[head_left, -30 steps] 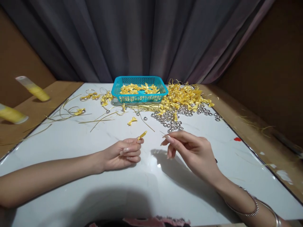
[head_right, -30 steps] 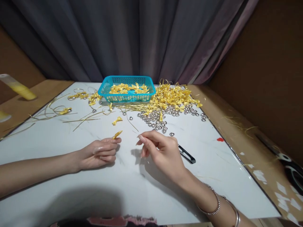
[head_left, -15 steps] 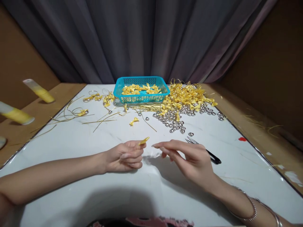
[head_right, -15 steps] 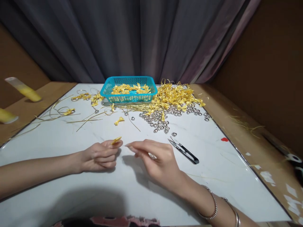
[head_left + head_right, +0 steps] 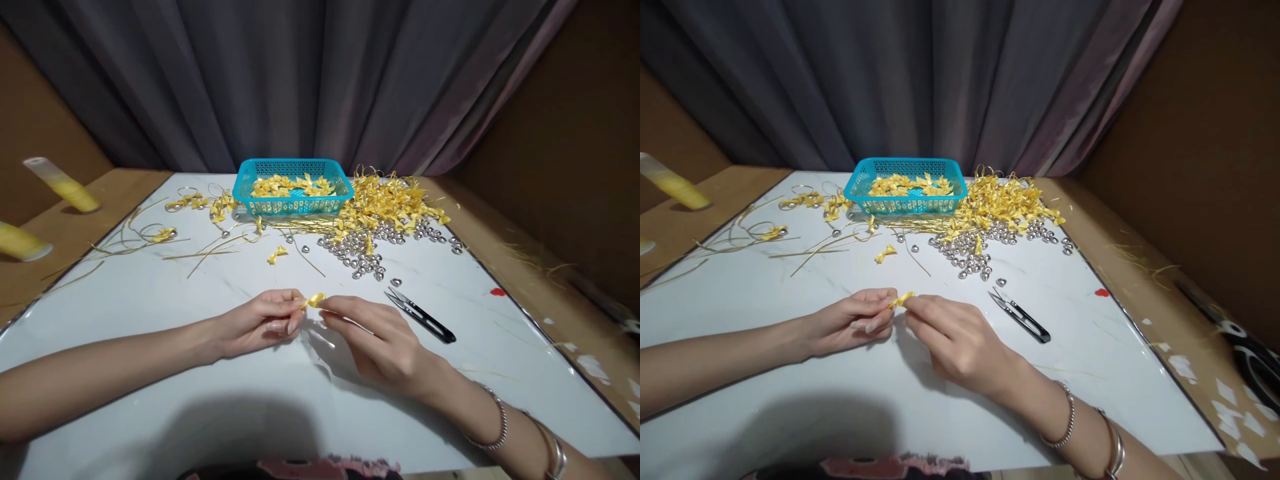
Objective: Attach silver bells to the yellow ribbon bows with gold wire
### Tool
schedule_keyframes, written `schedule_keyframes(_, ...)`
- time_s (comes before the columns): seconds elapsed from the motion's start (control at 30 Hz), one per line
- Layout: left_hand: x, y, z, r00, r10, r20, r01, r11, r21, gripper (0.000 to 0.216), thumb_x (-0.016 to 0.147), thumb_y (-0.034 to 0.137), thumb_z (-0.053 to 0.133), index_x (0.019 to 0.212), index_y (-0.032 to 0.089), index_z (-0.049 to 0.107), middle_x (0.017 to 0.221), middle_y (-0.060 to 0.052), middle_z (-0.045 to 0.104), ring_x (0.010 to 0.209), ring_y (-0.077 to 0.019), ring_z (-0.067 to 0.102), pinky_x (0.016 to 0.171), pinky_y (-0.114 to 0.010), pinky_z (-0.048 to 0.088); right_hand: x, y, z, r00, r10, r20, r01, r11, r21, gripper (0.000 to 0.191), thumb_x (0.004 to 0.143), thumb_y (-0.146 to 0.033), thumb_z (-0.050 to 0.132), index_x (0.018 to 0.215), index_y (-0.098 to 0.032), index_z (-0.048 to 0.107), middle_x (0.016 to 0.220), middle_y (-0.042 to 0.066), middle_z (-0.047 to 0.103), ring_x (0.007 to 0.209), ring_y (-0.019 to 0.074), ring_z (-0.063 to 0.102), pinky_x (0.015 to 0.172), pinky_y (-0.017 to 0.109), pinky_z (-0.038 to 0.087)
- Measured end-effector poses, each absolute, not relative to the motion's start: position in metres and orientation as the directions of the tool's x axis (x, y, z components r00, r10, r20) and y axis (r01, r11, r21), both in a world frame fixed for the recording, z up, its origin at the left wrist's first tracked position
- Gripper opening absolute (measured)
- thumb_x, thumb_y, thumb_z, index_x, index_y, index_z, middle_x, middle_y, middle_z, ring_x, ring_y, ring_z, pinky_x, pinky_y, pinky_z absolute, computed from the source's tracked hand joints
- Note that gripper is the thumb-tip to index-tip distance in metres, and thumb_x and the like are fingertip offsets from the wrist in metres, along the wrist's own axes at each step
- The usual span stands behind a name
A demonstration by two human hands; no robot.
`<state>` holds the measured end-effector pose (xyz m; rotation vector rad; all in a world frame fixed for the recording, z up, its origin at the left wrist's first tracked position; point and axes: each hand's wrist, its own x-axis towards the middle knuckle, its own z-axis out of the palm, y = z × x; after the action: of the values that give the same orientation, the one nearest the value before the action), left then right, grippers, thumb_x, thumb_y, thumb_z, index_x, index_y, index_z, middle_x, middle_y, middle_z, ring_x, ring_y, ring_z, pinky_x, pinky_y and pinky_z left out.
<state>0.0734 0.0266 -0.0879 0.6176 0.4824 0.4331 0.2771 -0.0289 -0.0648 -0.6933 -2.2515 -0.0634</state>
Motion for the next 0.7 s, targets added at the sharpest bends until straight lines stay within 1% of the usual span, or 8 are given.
schedule_keyframes(0.1,0.0737,0.0264,-0.0881,0.798,0.518,-0.309,-0.243,0.745,0.621,0.014,0.08,0.013,0.061,0.068,0.01,0.058,0.046,0.002,0.048,0.04,-0.0032,0.03,0.048,-0.015,0.031,0.2777,-0.0284,-0.0643,-0.568,0.443,0.693,0.488,0.86,-0.149,0.033,0.077,0.004,0.039,0.102,-0.01,0.056,0.099,0.016,0.067,0.096,0.0193,0.063,0.073,0.03,0.058)
schedule_keyframes(0.2,0.0745,0.0265,-0.0871,0.787,0.521,-0.33,-0.234,0.747,0.622,0.015,0.08,0.013,0.061,0.066,0.009,0.06,0.051,0.0,0.054,0.041,-0.0029,0.03,0.047,-0.015,0.031,0.2785,-0.0286,-0.0645,-0.574,0.447,0.686,0.491,0.859,-0.148,0.036,0.078,0.004,0.038,0.104,-0.012,0.056,0.1,0.014,0.067,0.098,0.0185,0.063,0.074,0.03,0.058)
schedule_keyframes(0.37,0.0754,0.0268,-0.0846,0.765,0.539,-0.352,-0.193,0.714,0.673,0.016,0.078,0.016,0.064,0.065,0.009,0.059,0.054,-0.003,0.059,0.041,-0.0025,0.03,0.043,-0.014,0.026,0.2794,-0.0304,-0.0669,-0.555,0.491,0.671,0.51,0.839,-0.192,0.036,0.077,0.004,0.039,0.103,-0.013,0.056,0.098,0.012,0.068,0.094,0.0179,0.063,0.072,0.03,0.058)
schedule_keyframes(0.5,0.0749,0.0254,-0.0831,0.743,0.579,-0.336,-0.171,0.65,0.741,0.016,0.079,0.02,0.063,0.068,0.01,0.058,0.054,-0.001,0.059,0.041,-0.0023,0.029,0.042,-0.015,0.022,0.2803,-0.0323,-0.0674,-0.524,0.525,0.67,0.532,0.817,-0.224,0.035,0.076,0.003,0.04,0.101,-0.015,0.057,0.096,0.012,0.068,0.09,0.0181,0.063,0.07,0.031,0.056)
schedule_keyframes(0.57,0.0746,0.0239,-0.0829,0.738,0.599,-0.312,-0.149,0.595,0.79,0.015,0.08,0.022,0.063,0.072,0.01,0.059,0.055,-0.001,0.059,0.042,-0.0024,0.027,0.043,-0.016,0.022,0.2804,-0.0336,-0.0665,-0.501,0.56,0.66,0.55,0.795,-0.257,0.033,0.076,0.003,0.041,0.098,-0.016,0.058,0.091,0.011,0.068,0.082,0.0175,0.064,0.065,0.03,0.054)
schedule_keyframes(0.7,0.0749,0.0217,-0.0833,0.717,0.646,-0.263,-0.111,0.479,0.871,0.015,0.082,0.024,0.061,0.075,0.011,0.06,0.059,-0.001,0.062,0.043,-0.0038,0.027,0.046,-0.02,0.022,0.279,-0.0373,-0.0643,-0.418,0.66,0.624,0.608,0.714,-0.347,0.029,0.077,0.0,0.043,0.095,-0.017,0.058,0.066,0.004,0.065,0.053,0.0134,0.058,0.049,0.027,0.047)
